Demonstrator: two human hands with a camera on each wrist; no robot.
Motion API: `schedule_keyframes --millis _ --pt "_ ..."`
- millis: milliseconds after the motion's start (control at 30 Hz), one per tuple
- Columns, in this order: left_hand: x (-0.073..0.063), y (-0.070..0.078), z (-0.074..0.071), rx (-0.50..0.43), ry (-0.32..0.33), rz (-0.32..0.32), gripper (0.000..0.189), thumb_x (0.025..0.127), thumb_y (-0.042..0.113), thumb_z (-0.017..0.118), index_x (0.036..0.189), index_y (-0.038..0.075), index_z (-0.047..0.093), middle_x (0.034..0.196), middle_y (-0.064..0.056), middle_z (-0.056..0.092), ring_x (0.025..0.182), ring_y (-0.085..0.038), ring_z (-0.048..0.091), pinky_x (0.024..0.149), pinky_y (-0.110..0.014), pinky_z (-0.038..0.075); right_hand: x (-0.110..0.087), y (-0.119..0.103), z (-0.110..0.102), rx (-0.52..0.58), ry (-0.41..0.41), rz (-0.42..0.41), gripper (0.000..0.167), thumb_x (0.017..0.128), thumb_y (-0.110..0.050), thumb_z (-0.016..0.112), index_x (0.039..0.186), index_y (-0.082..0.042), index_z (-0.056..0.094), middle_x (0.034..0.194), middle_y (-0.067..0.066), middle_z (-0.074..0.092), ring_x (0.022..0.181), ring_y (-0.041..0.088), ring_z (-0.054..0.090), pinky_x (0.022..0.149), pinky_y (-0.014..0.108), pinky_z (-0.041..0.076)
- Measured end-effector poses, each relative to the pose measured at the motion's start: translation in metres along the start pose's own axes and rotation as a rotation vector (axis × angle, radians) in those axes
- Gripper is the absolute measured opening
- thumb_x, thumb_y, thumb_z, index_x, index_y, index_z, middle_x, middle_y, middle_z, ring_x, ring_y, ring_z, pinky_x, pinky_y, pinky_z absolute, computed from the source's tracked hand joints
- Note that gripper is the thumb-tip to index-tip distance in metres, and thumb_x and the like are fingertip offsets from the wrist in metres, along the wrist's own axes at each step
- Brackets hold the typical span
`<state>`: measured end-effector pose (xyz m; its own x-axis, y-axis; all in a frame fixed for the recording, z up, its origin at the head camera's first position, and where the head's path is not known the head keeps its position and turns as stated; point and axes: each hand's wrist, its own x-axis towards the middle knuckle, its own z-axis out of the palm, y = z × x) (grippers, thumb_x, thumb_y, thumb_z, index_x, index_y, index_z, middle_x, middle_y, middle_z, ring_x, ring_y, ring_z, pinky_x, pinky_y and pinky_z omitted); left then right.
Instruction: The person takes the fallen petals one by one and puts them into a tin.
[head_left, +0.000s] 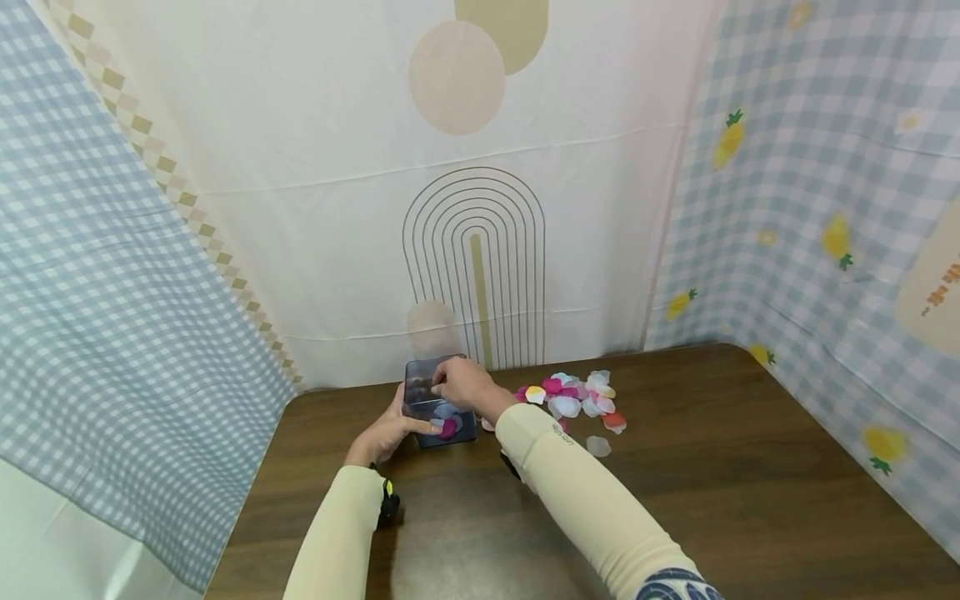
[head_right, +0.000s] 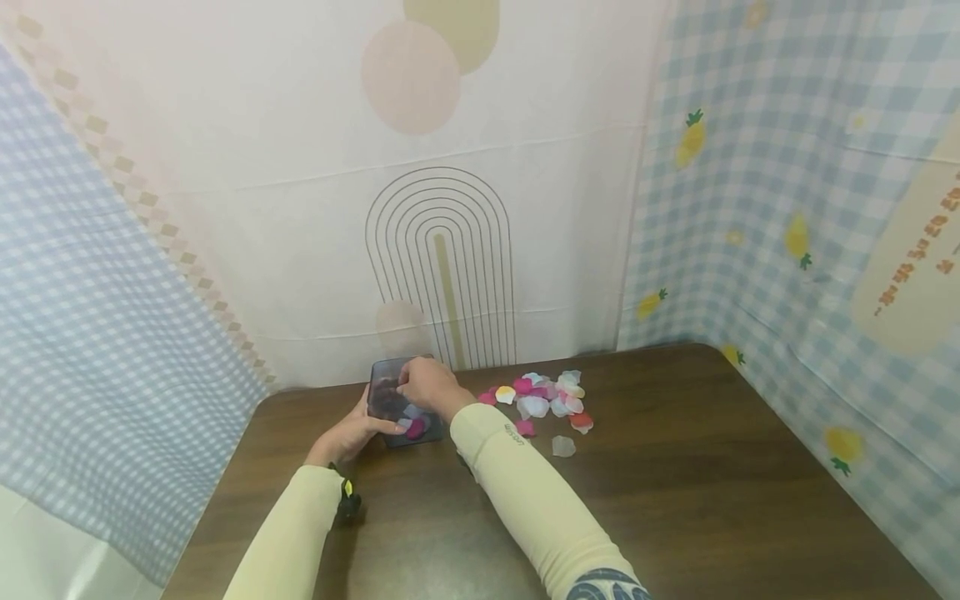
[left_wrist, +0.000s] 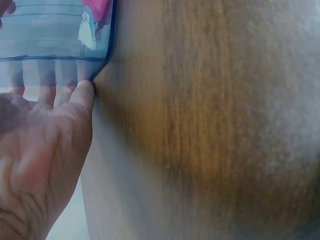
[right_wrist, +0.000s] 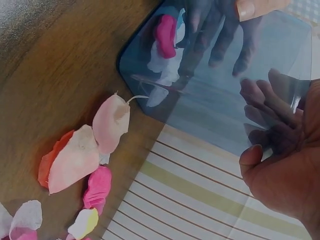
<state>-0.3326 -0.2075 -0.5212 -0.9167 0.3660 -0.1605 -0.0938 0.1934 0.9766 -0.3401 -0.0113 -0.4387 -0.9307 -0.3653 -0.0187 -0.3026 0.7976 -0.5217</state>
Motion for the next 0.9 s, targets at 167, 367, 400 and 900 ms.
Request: schedule_keyframes --millis 167,367,400,900 --pt "0.000 0.000 -0.001 -0.005 -0.012 0.003 0.112 0.086 0.006 0.082 0.167 0.027 0.009 0.166 -0.013 0.038 0.153 -0.035 0.040 0.135 -0.062 0.011 0.000 0.002 0.001 0.016 0.001 -0.021 0.025 0.110 -0.024 0.059 0.122 -0.012 0.077 0.119 0.004 0.078 0.097 0.016 0.069 0.088 0.036 0.059" --pt "0.001 -0.002 -0.002 -0.014 -0.017 0.009 0.116 0.084 0.007 0.085 0.168 0.026 0.008 0.168 -0.013 0.036 0.154 -0.035 0.037 0.135 -0.061 0.011 -0.001 0.005 0.002 0.020 -0.007 -0.044 0.030 0.111 -0.017 0.051 0.126 -0.010 0.076 0.126 0.004 0.077 0.103 0.017 0.069 0.092 0.036 0.059" --pt "0.001 -0.002 -0.002 -0.017 -0.017 0.011 0.116 0.084 0.007 0.086 0.168 0.026 0.008 0.167 -0.013 0.035 0.154 -0.035 0.037 0.135 -0.060 0.011 -0.001 0.005 0.002 0.022 -0.007 -0.046 0.031 0.111 -0.017 0.051 0.126 -0.010 0.076 0.126 0.004 0.077 0.103 0.017 0.069 0.092 0.036 0.059" --pt "-0.002 -0.003 0.001 -0.047 -0.012 0.010 0.110 0.083 0.003 0.086 0.164 0.028 0.015 0.166 -0.010 0.039 0.150 -0.031 0.043 0.135 -0.054 0.017 -0.011 0.010 0.002 0.034 0.106 -0.080 0.028 0.112 -0.022 0.053 0.124 -0.014 0.076 0.113 0.001 0.078 0.094 0.015 0.068 0.083 0.037 0.058"
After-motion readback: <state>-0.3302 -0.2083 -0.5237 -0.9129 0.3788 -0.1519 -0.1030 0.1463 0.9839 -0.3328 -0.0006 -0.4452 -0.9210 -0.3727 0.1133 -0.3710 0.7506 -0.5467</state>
